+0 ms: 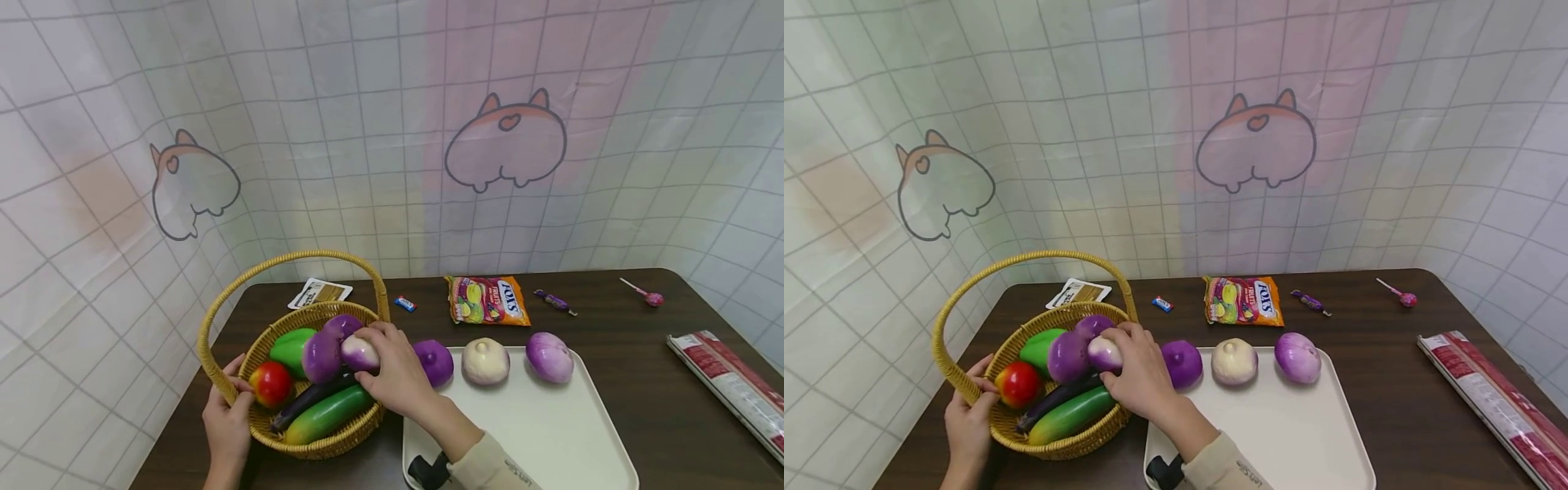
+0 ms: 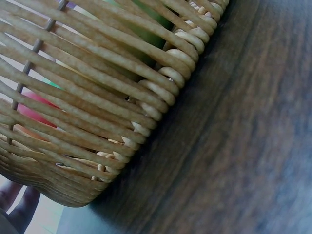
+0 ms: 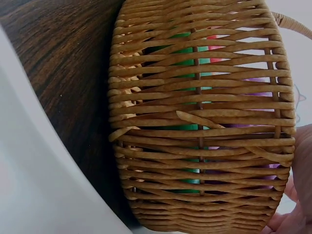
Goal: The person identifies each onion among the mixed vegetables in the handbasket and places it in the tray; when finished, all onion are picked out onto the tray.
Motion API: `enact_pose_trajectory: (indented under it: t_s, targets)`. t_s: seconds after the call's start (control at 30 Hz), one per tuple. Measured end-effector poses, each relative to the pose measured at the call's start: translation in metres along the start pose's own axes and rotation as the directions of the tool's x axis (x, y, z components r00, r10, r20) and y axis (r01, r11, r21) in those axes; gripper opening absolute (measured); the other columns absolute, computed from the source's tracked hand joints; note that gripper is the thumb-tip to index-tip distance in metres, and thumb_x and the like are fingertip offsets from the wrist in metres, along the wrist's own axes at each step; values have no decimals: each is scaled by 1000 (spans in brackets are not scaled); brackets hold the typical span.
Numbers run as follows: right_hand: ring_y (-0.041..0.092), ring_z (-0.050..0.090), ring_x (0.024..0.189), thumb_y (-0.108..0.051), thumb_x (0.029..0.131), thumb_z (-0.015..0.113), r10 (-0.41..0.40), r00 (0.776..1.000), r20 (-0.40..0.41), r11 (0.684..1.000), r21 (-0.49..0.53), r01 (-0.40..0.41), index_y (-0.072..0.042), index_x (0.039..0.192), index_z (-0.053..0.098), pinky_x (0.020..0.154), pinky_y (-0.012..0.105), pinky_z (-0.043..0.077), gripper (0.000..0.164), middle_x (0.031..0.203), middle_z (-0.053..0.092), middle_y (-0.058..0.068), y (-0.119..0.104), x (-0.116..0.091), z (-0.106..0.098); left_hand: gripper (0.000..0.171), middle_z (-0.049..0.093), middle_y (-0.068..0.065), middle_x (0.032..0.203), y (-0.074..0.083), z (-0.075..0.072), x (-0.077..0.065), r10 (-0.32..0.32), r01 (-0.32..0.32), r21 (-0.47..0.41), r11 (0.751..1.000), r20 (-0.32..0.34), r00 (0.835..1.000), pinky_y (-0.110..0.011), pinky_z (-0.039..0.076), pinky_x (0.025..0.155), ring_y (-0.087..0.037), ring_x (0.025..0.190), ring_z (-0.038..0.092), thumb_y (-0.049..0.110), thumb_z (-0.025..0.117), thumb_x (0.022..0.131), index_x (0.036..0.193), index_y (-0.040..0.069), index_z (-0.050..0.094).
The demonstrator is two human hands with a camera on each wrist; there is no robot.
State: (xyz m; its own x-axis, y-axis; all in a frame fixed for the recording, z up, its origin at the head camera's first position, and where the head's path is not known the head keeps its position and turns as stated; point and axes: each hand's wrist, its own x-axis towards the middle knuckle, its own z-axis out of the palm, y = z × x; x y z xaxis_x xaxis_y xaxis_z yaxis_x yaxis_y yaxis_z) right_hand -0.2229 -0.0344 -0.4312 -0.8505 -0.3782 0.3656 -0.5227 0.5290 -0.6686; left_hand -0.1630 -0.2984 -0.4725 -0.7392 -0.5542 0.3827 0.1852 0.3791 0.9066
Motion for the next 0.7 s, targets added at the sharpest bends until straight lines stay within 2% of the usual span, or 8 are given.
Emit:
enact_pose_trajectory:
  t_s: [0.33, 0.7]
  targets:
    - [19, 49, 114, -20, 76, 79, -39, 999, 31, 999, 10, 38, -18, 130, 56, 93, 41, 45, 58, 133, 53, -1, 1, 0, -3, 7, 61, -10, 131, 2, 1, -1, -10, 10, -39, 999, -8, 1000, -10, 40, 84, -5, 113, 53, -14, 53, 82, 86, -9, 55]
    - [19, 49, 117, -24, 76, 80, 5, 1000, 27, 993, 117, -8, -20, 131, 55, 91, 42, 47, 60, 131, 51, 0, -4, -2, -9, 6, 61, -10, 131, 3, 1, -2, 2, -3, -46, 999, -9, 1000, -11, 40, 85, -5, 113, 53, -14, 53, 82, 84, -9, 55]
